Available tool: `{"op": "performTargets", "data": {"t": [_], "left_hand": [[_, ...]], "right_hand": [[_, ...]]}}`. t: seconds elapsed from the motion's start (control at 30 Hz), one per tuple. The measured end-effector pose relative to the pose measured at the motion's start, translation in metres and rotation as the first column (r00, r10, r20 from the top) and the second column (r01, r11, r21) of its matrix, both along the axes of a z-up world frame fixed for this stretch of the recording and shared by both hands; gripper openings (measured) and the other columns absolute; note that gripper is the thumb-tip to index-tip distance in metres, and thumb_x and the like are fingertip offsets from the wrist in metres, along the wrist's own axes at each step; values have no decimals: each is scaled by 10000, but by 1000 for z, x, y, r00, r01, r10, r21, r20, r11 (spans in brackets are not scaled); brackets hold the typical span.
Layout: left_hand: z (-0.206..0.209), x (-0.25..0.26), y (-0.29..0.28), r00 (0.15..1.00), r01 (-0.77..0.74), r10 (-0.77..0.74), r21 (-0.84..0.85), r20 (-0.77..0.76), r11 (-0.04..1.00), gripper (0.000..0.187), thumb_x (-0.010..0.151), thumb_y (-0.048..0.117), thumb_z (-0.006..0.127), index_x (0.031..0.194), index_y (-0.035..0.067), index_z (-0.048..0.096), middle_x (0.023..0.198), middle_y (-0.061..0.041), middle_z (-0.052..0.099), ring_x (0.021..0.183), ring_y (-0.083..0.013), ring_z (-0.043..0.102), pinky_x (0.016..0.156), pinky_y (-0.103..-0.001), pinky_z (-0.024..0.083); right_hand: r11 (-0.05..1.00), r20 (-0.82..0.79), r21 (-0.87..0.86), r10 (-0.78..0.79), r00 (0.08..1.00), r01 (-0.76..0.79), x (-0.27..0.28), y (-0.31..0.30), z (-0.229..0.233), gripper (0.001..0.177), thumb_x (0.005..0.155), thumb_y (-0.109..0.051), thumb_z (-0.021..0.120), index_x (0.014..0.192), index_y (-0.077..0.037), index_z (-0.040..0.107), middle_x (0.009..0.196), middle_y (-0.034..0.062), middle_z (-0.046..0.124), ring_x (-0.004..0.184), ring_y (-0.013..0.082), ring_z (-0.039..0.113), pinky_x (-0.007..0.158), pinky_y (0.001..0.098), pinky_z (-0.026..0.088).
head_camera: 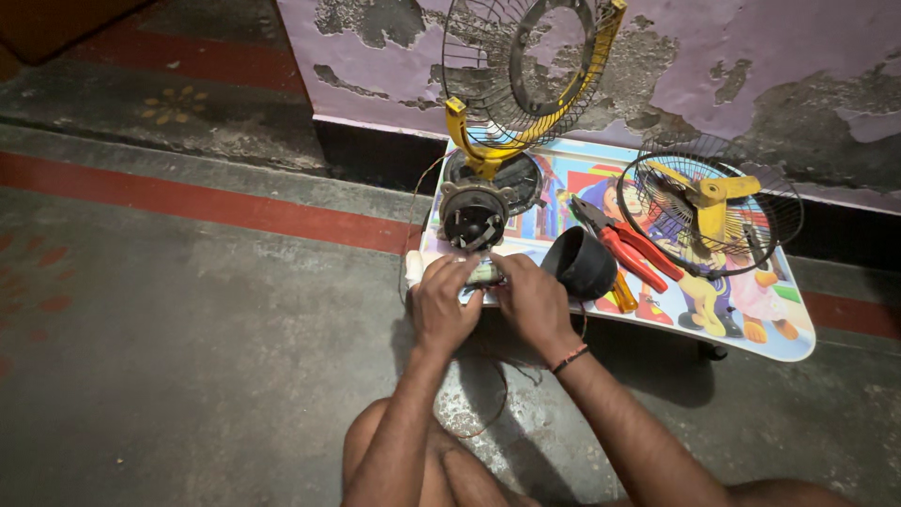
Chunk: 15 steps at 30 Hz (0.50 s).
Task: The person disassembles the motor housing of a yellow electric fan using a screwdriver and pliers. They remove screws, open the casing, and manipulate internal wires and components on a small table.
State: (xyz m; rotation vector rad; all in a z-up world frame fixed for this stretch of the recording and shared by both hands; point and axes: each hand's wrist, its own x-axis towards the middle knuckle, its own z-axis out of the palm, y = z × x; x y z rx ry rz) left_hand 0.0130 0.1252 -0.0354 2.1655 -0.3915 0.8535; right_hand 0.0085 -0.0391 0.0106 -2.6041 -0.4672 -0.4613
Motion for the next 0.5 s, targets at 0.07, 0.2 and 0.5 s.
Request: {"op": "performTargets", "data": {"t": [0.07, 0.2, 0.5], "left_hand": [[2, 0, 1, 1000, 1, -1, 11, -6, 1000, 529, 689, 128, 846, 1203, 121, 718, 1124, -123, 747, 1166, -361, 650, 979, -467, 527], [7, 0, 2, 999, -20, 22, 66, -40, 998, 507, 694, 140, 857, 1178, 109, 710, 1110, -120, 719, 1170, -365, 626, 917, -485, 526], [4, -2, -3, 998, 18, -19, 29, 55, 999, 474, 748, 51, 789, 1209, 100, 691, 1161, -122, 698, 1177, -366, 621, 966, -475, 523]], "right_hand": [[1000, 53, -7, 18, 998, -18, -3, 1, 0, 496, 829, -122, 738, 1311, -134, 620, 1177, 98, 689, 943, 354, 693, 757, 465, 567], [993, 159, -57, 114, 981, -106, -11, 0, 3, 559, 763, -109, 719, 1307, -88, 596, 1283, 130, 660, 940, 359, 703, 685, 456, 573], [984, -75, -172, 33, 997, -45, -1, 2, 27, 479, 845, -199, 741, 1306, -125, 636, 1146, 91, 673, 906, 345, 690, 705, 469, 566]]}}
